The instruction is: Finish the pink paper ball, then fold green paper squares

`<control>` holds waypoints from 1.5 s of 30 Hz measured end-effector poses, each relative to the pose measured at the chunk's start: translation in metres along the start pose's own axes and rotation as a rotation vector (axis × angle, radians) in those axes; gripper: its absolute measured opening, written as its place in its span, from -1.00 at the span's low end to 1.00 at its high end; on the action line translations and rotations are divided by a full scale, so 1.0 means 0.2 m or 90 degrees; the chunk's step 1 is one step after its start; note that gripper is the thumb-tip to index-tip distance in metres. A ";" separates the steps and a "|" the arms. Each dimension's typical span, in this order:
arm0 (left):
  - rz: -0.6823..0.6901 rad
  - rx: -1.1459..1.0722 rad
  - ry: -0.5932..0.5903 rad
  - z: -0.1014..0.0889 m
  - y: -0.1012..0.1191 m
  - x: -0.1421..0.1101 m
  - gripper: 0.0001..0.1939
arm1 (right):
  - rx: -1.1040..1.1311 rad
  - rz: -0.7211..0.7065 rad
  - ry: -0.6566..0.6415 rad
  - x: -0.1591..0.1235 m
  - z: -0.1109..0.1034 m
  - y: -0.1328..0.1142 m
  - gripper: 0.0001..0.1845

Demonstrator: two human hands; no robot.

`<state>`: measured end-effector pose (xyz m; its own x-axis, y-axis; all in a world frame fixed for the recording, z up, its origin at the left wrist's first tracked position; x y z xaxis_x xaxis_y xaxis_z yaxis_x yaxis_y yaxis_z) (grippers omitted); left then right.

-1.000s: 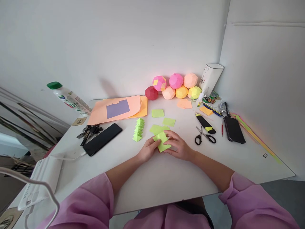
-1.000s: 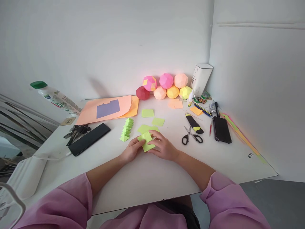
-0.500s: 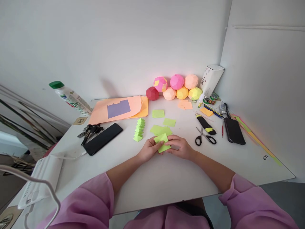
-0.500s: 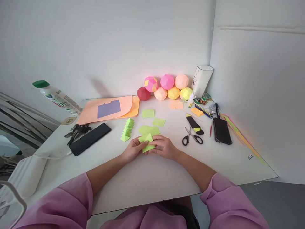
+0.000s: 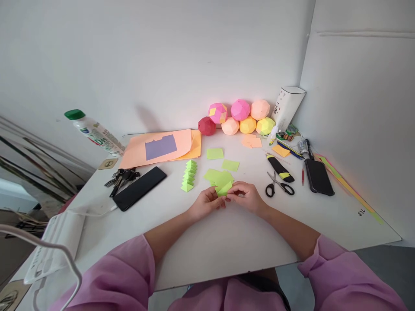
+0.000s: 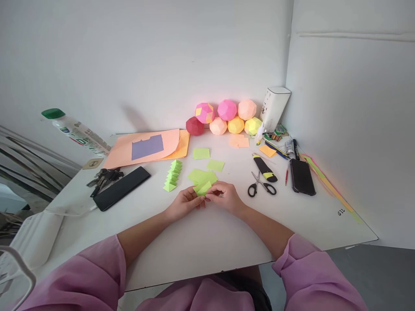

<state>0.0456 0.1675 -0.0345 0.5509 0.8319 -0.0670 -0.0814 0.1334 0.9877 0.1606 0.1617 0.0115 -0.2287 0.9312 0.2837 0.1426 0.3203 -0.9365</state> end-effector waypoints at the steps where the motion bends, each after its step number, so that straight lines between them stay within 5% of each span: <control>1: -0.002 0.006 0.003 0.00 0.00 0.00 -0.62 | 0.006 0.008 0.000 0.00 0.00 0.00 -0.84; 24: -0.028 0.064 0.030 -0.02 -0.02 0.01 -0.62 | 0.089 0.178 0.040 -0.04 0.01 0.12 -0.84; 45: -0.035 0.069 0.050 -0.01 -0.01 0.00 -0.59 | 0.070 0.157 0.067 -0.03 0.00 0.09 -0.82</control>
<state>0.0435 0.1693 -0.0363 0.4845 0.8653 -0.1281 0.0399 0.1244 0.9914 0.1652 0.1618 -0.0078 -0.0989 0.9933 0.0593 0.0751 0.0668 -0.9949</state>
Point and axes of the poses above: each hand's wrist, its own x-axis towards the middle knuckle, its own z-axis out of the palm, y = z × x, the point moved 9 cm from there along x, towards the middle knuckle, and after that the axes turned 1 degree about -x, right-handed, at the moved point
